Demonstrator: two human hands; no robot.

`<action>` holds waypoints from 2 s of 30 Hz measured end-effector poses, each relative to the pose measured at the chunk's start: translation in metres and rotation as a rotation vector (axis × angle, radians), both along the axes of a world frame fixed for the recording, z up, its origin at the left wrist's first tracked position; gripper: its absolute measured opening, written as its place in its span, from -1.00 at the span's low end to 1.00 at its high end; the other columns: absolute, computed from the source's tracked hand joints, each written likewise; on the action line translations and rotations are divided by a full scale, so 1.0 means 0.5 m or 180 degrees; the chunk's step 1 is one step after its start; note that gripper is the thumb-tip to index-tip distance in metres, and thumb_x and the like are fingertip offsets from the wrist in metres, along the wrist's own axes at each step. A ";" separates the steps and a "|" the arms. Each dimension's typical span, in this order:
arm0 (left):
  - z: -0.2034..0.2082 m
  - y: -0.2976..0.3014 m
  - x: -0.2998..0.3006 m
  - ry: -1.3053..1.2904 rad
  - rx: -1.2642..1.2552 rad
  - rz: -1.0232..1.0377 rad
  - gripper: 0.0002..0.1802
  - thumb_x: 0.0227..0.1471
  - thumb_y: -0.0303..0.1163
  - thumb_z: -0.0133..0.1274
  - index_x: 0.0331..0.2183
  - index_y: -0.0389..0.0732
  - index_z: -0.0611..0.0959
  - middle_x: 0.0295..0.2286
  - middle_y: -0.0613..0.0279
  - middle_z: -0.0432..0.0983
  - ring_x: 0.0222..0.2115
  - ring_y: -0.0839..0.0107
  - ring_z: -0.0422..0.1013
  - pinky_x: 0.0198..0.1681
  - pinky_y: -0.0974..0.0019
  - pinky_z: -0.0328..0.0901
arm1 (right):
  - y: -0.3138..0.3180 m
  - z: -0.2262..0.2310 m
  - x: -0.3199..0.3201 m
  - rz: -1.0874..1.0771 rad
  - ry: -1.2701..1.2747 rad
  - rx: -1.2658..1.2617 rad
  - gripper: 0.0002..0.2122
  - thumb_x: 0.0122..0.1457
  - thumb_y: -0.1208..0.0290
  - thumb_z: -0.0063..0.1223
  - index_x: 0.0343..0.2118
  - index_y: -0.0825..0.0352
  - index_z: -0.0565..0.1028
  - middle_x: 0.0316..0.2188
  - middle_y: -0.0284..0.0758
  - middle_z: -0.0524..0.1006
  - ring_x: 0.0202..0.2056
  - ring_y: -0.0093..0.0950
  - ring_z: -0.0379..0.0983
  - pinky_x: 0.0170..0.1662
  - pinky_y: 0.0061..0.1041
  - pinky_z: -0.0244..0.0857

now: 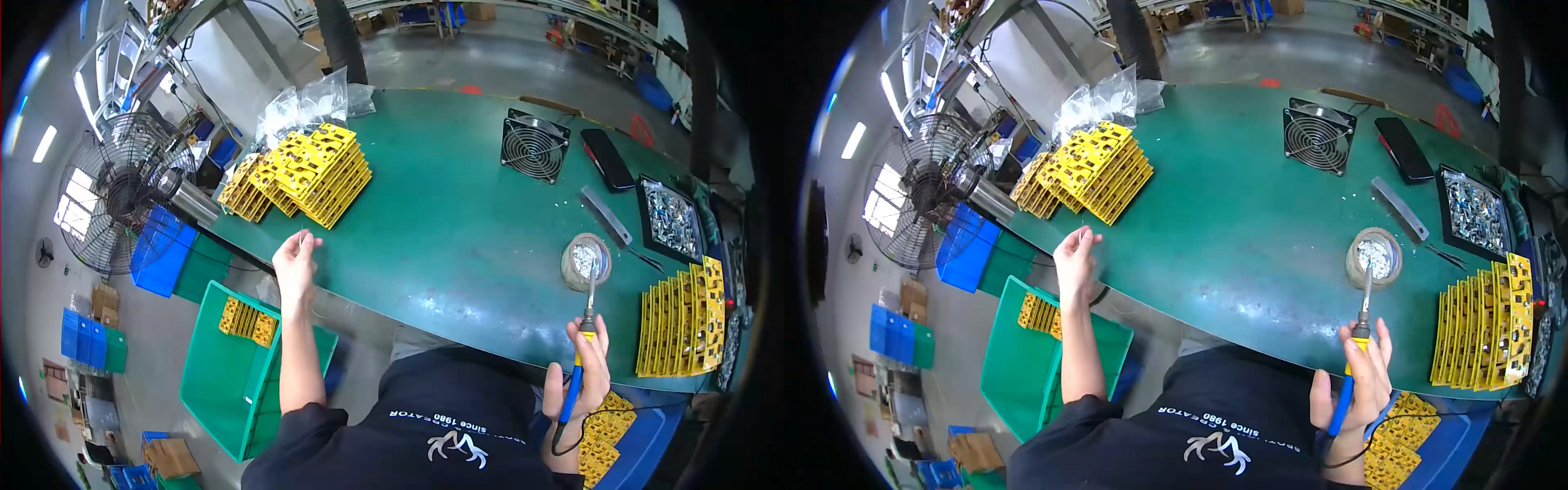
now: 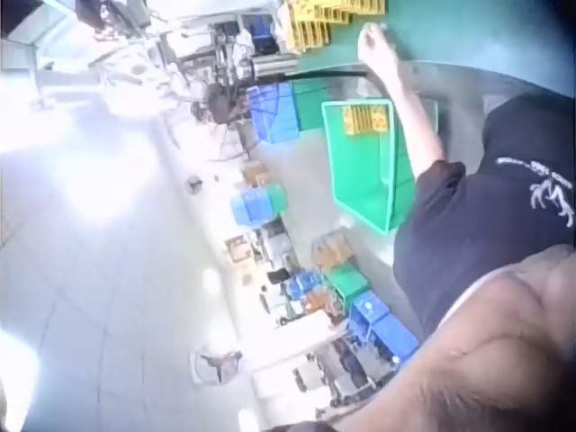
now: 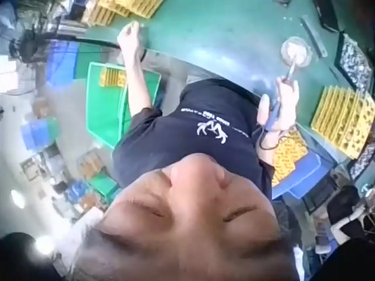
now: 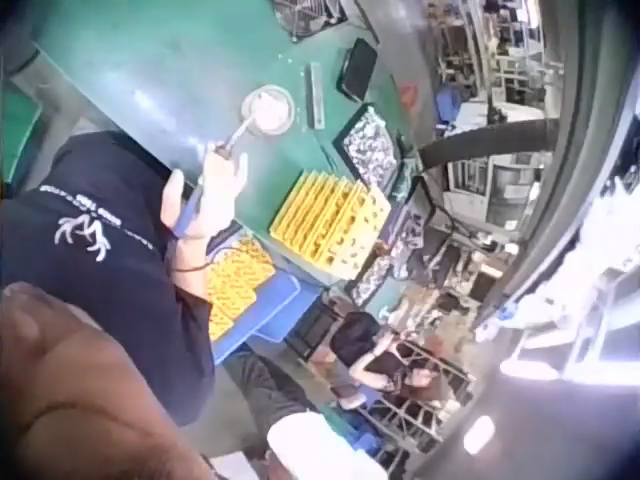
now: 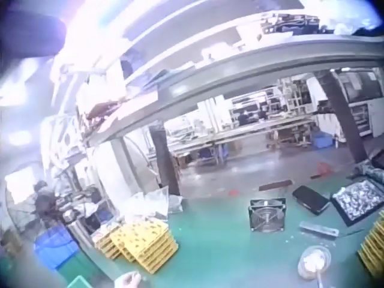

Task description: The person solders small electronic components onto a yellow circuit board array using a soldering iron and solder wire.

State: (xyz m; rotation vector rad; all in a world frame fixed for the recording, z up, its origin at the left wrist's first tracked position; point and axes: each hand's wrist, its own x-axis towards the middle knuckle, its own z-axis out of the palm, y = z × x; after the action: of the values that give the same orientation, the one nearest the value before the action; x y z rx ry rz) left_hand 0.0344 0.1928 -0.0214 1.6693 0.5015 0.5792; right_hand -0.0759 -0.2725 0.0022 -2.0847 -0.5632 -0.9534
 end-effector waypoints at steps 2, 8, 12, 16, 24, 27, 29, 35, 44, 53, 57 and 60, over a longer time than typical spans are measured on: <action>-0.003 0.006 0.019 0.0104 -0.0321 -0.0151 -0.57 0.30 -0.40 0.18 0.09 -0.47 0.56 -0.26 0.08 0.70 -0.65 0.71 0.19 -0.62 0.50 0.05 | 0.004 -0.005 0.001 0.0032 0.0034 -0.0017 -0.56 0.12 0.50 0.16 0.09 0.50 0.46 -0.12 0.10 0.66 -0.05 0.04 0.63 0.25 0.34 0.20; -0.023 0.031 0.076 0.0202 -0.1296 -0.0383 -0.45 0.24 -0.57 0.15 0.19 -0.59 0.42 -0.21 -0.17 0.67 -0.56 0.58 0.43 -0.62 0.49 0.10 | 0.007 -0.008 0.004 -0.0014 0.0152 -0.0014 -0.56 0.12 0.49 0.17 0.07 0.53 0.48 -0.14 0.09 0.67 -0.07 0.02 0.64 0.26 0.29 0.22; -0.030 0.045 0.088 0.0111 -0.1484 -0.0510 -0.45 0.22 -0.61 0.13 0.19 -0.61 0.40 -0.22 -0.18 0.65 -0.38 0.47 0.58 -0.60 0.48 0.13 | 0.012 -0.017 0.003 0.0004 0.0190 0.0205 -0.56 0.01 0.57 0.11 0.01 0.57 0.54 -0.15 0.04 0.67 -0.01 -0.01 0.63 0.32 0.22 0.19; -0.037 0.049 0.092 0.0174 -0.1468 -0.0489 -0.50 0.20 -0.66 0.12 0.14 -0.60 0.44 -0.23 -0.17 0.64 -0.36 0.44 0.61 -0.63 0.47 0.12 | 0.013 -0.012 0.006 0.0048 0.0239 0.0120 -0.57 0.05 0.54 0.13 0.03 0.57 0.52 -0.15 0.06 0.67 -0.05 0.00 0.64 0.29 0.22 0.22; -0.036 0.030 0.104 0.0170 -0.1959 -0.0361 -0.48 0.12 -0.75 0.11 0.11 -0.47 0.40 -0.27 -0.29 0.63 -0.71 0.59 0.25 -0.67 0.45 0.07 | 0.020 -0.019 0.009 0.0057 0.0297 0.0141 -0.58 0.07 0.53 0.16 0.01 0.61 0.53 -0.15 0.07 0.67 -0.11 0.01 0.64 0.26 0.21 0.25; -0.032 0.003 0.093 0.0223 -0.1858 -0.0244 -0.56 0.20 -0.69 0.08 0.11 -0.49 0.45 -0.23 -0.18 0.63 -0.69 0.60 0.23 -0.65 0.47 0.12 | 0.020 -0.024 0.014 0.0012 0.0313 0.0078 -0.58 0.07 0.53 0.16 0.01 0.61 0.53 -0.15 0.06 0.67 -0.10 -0.01 0.65 0.27 0.19 0.25; -0.036 0.002 0.076 0.0184 -0.1972 -0.0270 -0.51 0.18 -0.70 0.09 0.13 -0.48 0.39 -0.25 -0.23 0.62 -0.71 0.60 0.21 -0.66 0.45 0.10 | 0.024 -0.026 0.019 0.0041 0.0289 0.0101 -0.58 0.07 0.53 0.17 0.01 0.62 0.53 -0.15 0.06 0.67 -0.10 -0.01 0.65 0.27 0.19 0.26; -0.026 -0.071 0.000 0.0222 -0.2101 -0.0297 -0.37 0.19 -0.69 0.10 0.23 -0.46 0.26 -0.26 -0.25 0.62 -0.73 0.62 0.16 -0.65 0.44 0.10 | 0.027 -0.030 0.025 0.0029 0.0312 0.0094 -0.57 0.05 0.53 0.17 0.02 0.62 0.53 -0.16 0.06 0.67 -0.10 -0.01 0.65 0.27 0.18 0.26; 0.006 -0.156 -0.103 0.0344 -0.2127 -0.0151 -0.40 0.24 -0.62 0.11 0.22 -0.41 0.24 -0.26 -0.21 0.64 -0.75 0.65 0.13 -0.65 0.47 0.09 | 0.009 -0.043 0.045 -0.0516 0.0592 0.0361 -0.58 0.12 0.62 0.13 0.08 0.59 0.52 -0.15 0.09 0.67 -0.05 -0.02 0.65 0.30 -0.09 0.30; 0.074 -0.071 -0.148 -0.0712 0.0898 0.0149 -0.63 0.29 -0.43 0.22 0.07 -0.32 0.58 -0.15 0.28 0.60 -0.51 0.75 0.33 -0.51 0.55 0.22 | -0.012 -0.055 0.076 -0.0802 0.1362 0.1054 -0.68 0.37 0.56 0.01 0.13 0.53 0.53 -0.03 -0.03 0.61 -0.12 -0.30 0.66 -0.07 -0.38 0.53; 0.200 -0.131 -0.141 -0.0311 0.1624 0.0023 -0.37 0.16 -0.42 0.35 0.20 -0.35 0.50 -0.01 0.22 0.57 -0.49 0.83 0.30 -0.50 0.62 0.22 | -0.003 -0.074 0.070 -0.0744 0.1111 0.0974 -0.64 0.44 0.46 -0.04 0.20 0.52 0.49 -0.04 -0.05 0.66 -0.15 -0.43 0.62 -0.07 -0.46 0.49; 0.207 -0.136 -0.104 -0.0052 0.2916 -0.0024 -0.19 0.08 -0.34 0.41 0.26 -0.39 0.43 0.10 0.07 0.52 -0.38 0.60 0.50 -0.35 0.52 0.39 | 0.005 -0.071 0.068 -0.0713 0.1187 0.1081 -0.64 0.43 0.48 -0.03 0.20 0.53 0.49 -0.04 -0.06 0.66 -0.13 -0.42 0.63 -0.05 -0.47 0.49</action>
State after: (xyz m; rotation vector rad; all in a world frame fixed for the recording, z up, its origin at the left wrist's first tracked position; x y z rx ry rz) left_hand -0.0174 0.1246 0.0823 2.5204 0.2102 0.8928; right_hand -0.0418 -0.2698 -0.0334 -1.9692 0.0260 -0.6961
